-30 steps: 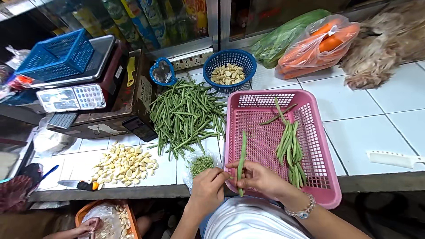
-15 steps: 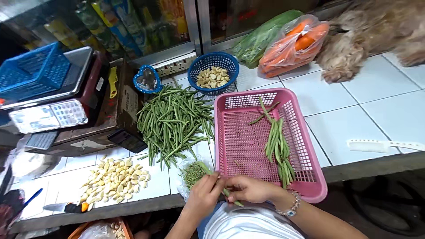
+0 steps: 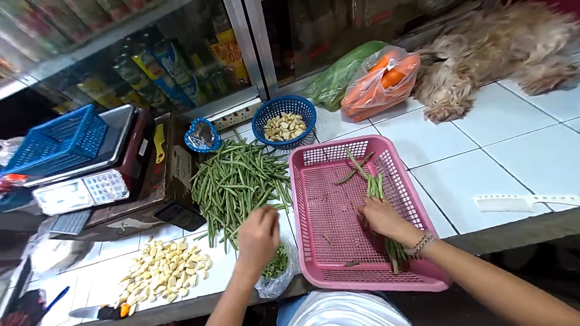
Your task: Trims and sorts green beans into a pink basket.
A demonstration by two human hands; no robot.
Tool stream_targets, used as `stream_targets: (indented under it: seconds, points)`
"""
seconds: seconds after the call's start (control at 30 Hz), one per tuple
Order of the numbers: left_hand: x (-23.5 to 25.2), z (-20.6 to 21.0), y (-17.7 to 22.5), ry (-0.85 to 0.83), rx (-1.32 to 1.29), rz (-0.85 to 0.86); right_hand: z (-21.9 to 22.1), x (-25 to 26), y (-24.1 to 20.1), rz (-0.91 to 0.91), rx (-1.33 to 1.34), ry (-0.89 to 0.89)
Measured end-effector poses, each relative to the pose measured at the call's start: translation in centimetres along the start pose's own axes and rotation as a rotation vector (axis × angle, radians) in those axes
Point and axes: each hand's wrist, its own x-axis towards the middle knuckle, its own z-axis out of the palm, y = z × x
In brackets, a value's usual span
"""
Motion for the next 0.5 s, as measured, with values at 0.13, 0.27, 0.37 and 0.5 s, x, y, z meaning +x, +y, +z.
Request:
stream_targets:
  seconds: [0.13, 0.27, 0.37, 0.5]
  points:
    - [-2.5, 2.4, 2.3, 0.0, -0.155, 0.09, 1.1, 0.5, 1.5, -0.179, -0.089, 0.061]
    - [-4.0, 3.7, 3.9, -0.072, -0.257, 0.122, 1.4, 1.3, 2.8, -0.367, -0.133, 0.033]
    - [-4.9, 4.4, 4.7, -0.097, -0.313, 0.084, 1.5, 0.7, 2.2, -0.489, -0.024, 0.015]
    - [-6.1, 4.9, 5.9, -0.214, -0.362, -0.014, 0.7, -4.0, -4.7, -0.603, 0.311, 0.146]
